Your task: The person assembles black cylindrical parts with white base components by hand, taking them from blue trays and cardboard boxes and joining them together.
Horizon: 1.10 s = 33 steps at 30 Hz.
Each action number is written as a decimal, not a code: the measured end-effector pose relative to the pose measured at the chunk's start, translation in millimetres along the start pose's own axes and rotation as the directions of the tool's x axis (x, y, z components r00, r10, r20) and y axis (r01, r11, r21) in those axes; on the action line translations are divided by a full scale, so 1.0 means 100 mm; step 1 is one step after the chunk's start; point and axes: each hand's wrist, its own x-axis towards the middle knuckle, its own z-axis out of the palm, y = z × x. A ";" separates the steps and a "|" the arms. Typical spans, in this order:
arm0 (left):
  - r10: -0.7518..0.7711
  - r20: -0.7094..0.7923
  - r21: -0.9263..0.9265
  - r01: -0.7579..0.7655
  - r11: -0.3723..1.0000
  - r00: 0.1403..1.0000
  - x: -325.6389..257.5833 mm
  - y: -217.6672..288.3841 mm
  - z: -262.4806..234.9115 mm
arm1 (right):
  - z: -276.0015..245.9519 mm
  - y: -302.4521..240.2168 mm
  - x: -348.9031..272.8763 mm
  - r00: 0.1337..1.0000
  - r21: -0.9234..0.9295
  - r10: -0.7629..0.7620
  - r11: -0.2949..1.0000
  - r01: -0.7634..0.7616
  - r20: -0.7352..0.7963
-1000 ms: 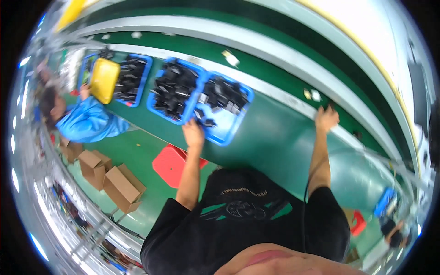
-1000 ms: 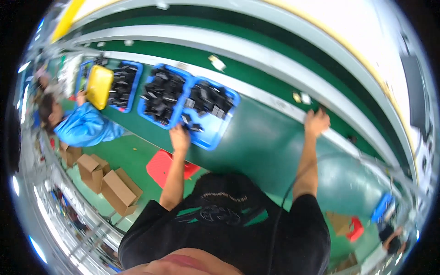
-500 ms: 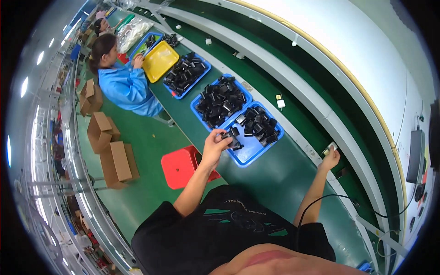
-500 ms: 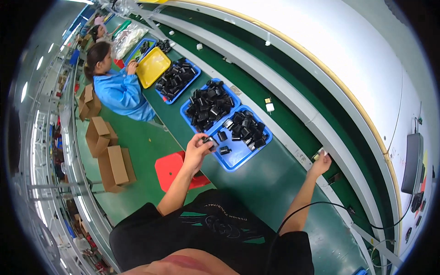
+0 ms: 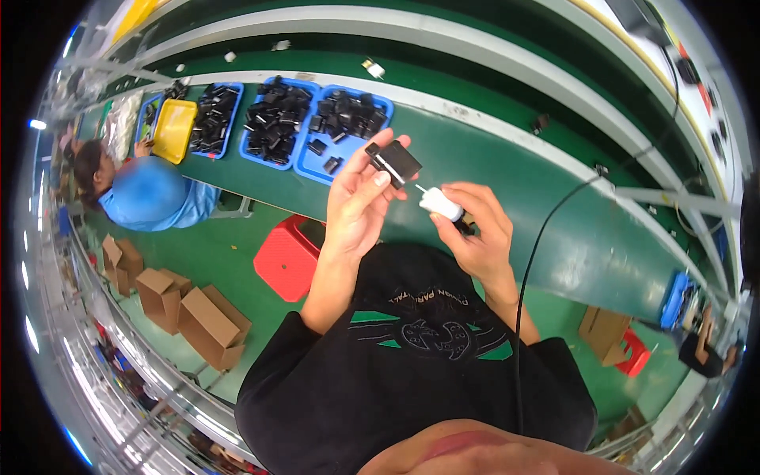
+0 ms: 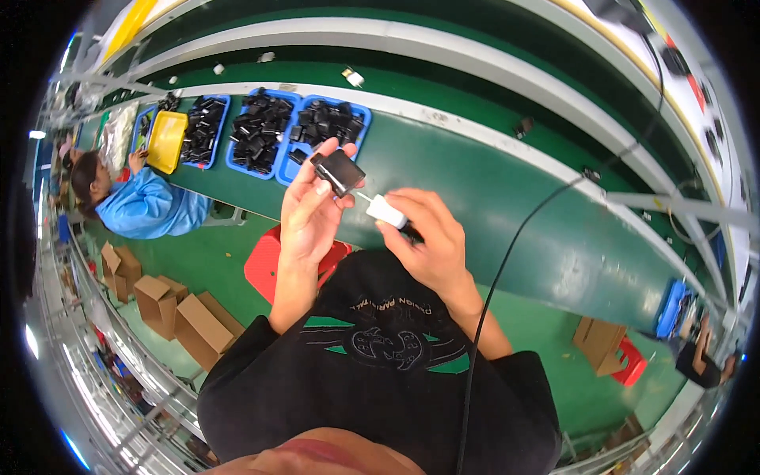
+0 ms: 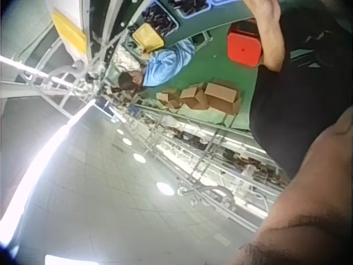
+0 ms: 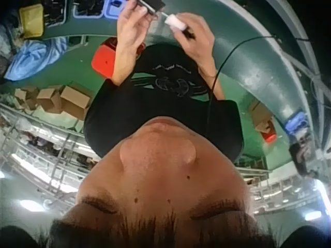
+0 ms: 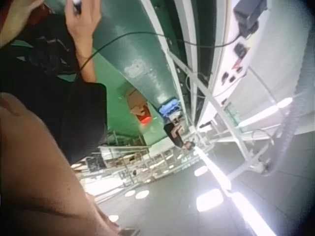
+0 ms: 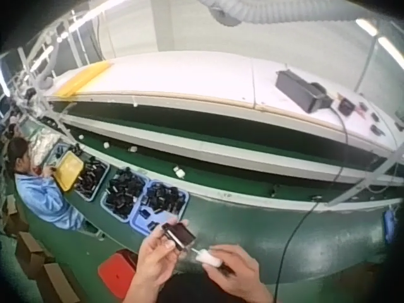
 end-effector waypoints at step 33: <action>-0.031 0.167 0.182 0.000 0.983 0.985 -0.65 -0.25 0.62 | -0.63 -0.45 -0.53 0.976 0.227 0.189 0.961 -0.161 -0.107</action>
